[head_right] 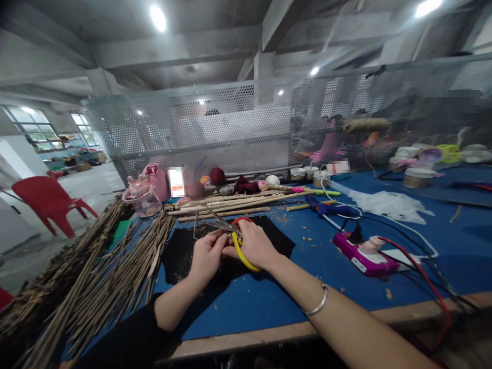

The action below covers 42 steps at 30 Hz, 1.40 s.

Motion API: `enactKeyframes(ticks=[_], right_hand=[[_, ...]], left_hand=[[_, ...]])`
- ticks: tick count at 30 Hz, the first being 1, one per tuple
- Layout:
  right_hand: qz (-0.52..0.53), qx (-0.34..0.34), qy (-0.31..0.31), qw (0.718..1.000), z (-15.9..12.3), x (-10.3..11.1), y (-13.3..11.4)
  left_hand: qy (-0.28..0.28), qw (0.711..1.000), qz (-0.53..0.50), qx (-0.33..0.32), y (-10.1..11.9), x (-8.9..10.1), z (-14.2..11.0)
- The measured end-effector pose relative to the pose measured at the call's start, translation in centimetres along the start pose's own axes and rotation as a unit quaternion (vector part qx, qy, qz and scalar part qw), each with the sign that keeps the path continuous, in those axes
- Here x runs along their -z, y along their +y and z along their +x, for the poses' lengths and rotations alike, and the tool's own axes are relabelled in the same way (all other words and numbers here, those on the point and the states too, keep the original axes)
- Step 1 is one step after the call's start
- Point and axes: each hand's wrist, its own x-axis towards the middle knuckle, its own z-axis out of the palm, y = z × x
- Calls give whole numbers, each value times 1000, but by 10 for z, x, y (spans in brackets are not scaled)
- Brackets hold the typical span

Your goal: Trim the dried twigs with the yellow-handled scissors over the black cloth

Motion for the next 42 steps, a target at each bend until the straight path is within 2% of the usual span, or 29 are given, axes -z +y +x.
enactKeyframes(ticks=[6, 14, 22, 26, 30, 36, 42], right_hand=[[10, -41, -13, 999, -2, -2, -1], [14, -85, -44, 995, -1, 2, -3], [49, -28, -48, 997, -1, -1, 1], [40, -44, -59, 996, -1, 1, 1], [22, -61, -34, 997, -1, 0, 2], [27, -64, -28, 997, -2, -3, 4], [12, -27, -20, 999, -1, -3, 2]], left_hand=[[9, 999, 0, 40, -3, 1, -1], [1, 999, 1, 33, 0, 2, -1], [-11, 998, -16, 57, -4, 0, 0], [-17, 997, -25, 71, -6, -1, 0], [-14, 994, -52, 97, -6, -1, 1], [-22, 994, -13, 105, -9, -1, 3], [-39, 996, -14, 83, -10, -2, 1]])
